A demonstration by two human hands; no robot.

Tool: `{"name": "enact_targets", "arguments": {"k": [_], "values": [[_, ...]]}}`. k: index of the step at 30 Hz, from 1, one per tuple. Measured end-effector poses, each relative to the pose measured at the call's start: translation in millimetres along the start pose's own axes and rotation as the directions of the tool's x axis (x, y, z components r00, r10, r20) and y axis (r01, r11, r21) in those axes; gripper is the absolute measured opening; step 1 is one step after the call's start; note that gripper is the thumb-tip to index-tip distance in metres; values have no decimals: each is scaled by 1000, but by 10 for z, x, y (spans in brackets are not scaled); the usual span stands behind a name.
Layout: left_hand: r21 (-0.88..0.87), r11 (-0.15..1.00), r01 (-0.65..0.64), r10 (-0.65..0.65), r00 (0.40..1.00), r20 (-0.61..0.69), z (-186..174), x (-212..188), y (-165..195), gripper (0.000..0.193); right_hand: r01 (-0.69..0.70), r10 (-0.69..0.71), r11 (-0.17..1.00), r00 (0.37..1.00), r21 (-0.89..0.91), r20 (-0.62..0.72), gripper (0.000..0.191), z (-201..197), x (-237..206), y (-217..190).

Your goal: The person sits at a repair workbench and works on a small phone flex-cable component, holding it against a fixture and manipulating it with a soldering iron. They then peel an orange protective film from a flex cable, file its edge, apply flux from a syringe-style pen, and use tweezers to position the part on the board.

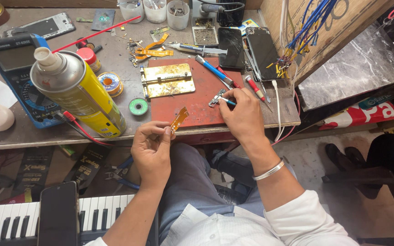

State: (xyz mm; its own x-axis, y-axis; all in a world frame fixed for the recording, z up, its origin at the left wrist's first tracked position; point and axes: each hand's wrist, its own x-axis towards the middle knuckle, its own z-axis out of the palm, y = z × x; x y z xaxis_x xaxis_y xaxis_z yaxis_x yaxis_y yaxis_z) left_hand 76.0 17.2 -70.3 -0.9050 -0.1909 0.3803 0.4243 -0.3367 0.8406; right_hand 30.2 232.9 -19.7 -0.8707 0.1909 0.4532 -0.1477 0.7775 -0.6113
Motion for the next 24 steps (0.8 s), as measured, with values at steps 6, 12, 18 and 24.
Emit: {"name": "enact_targets", "arguments": {"k": [6, 12, 18, 24], "values": [[5, 1000, 2, -2, 1000, -1, 3, -5, -4, 13, -22, 21, 994, 1000, -110, -12, 20, 53, -27, -12], [-1, 1000, -4, 4, 1000, -5, 4, 0, -23, 13, 15, -28, 987, 997, -162, -74, 18, 90, -51, -69], [5, 1000, 1, -1, 1000, -13, 7, 13, -24, 13, 41, -51, 992, 995, -115, -86, 23, -86, -127, -181], [37, 999, 25, -24, 999, -30, 4, 20, -28, 13, 154, -154, 982, 988, 106, -7, 33, -608, -551, 179]]}}
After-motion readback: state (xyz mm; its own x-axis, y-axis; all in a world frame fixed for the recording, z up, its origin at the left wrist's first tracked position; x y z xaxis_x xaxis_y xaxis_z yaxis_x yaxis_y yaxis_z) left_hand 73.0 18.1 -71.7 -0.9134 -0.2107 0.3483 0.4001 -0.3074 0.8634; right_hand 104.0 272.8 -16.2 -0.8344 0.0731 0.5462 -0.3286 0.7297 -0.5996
